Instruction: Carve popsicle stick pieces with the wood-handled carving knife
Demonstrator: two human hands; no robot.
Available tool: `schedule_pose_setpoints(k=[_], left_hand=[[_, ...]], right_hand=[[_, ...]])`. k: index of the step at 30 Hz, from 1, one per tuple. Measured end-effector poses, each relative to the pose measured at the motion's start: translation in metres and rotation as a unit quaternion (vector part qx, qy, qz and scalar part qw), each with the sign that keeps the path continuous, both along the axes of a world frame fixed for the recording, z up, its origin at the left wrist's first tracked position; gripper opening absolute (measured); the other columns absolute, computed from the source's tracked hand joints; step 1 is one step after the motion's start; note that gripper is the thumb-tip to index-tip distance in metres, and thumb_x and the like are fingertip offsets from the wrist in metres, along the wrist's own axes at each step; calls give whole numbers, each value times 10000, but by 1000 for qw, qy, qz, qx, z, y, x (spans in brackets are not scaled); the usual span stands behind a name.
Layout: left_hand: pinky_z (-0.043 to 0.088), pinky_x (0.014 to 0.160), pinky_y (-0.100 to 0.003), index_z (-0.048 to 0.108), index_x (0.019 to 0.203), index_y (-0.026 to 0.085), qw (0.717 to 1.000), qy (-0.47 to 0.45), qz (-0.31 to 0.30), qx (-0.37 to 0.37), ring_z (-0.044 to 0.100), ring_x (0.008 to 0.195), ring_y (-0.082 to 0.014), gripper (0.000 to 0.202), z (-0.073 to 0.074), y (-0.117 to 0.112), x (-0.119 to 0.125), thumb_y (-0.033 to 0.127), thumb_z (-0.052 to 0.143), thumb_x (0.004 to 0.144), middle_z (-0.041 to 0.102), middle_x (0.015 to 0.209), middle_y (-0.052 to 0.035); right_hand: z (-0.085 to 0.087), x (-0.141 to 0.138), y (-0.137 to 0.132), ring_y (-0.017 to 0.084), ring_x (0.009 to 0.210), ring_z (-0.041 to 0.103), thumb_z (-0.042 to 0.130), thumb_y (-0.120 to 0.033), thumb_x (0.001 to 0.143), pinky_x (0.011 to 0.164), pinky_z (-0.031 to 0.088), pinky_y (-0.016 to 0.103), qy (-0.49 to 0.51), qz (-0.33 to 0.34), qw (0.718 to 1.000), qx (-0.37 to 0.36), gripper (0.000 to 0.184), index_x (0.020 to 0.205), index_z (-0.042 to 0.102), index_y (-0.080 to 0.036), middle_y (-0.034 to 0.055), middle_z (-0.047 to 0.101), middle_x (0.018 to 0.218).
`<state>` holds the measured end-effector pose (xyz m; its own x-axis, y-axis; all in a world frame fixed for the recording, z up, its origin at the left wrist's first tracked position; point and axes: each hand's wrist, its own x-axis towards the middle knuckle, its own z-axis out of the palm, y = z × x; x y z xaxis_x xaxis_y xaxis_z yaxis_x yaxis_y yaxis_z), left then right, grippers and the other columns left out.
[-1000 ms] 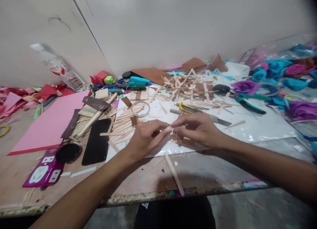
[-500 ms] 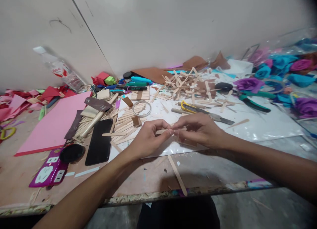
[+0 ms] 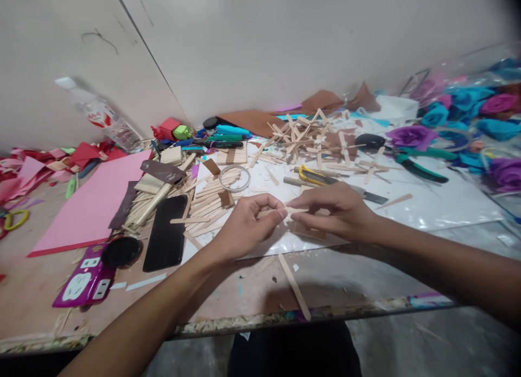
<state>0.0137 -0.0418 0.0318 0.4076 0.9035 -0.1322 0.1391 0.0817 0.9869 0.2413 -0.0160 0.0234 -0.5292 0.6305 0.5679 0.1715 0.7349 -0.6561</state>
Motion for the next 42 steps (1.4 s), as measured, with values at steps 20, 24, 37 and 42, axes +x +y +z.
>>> schedule_pose_setpoints(k=[20,24,37,42], left_hand=[[238,423,-192,670,858,165,1000,-18,-5,-16,346,449,-55,430,1,-1,-2,573,805,874,465,525,68],[242,429,-189,671,876,164,1000,-12,-7,-15,355,451,-56,406,2,-1,-2,550,796,894,477,525,65],[269,458,-182,676,896,147,998,42,-18,37,405,481,-51,313,4,-1,-2,447,734,967,508,568,66],[264,463,-185,668,894,149,998,42,-26,40,391,476,-49,326,2,-1,-4,459,718,979,495,571,69]], right_hand=[[0,9,6,134,634,719,691,-227,1014,597,530,237,-43,31,988,148,182,1162,793,-204,37,819,817],[0,12,7,142,696,761,688,-244,1026,648,554,242,-47,37,986,156,177,1171,789,-240,27,843,884],[0,12,8,110,657,704,598,-239,1092,624,508,218,-73,51,967,240,154,1166,698,-148,23,782,803],[0,11,8,112,660,708,549,-260,1115,631,518,220,-84,50,966,239,177,1142,692,-160,19,783,801]])
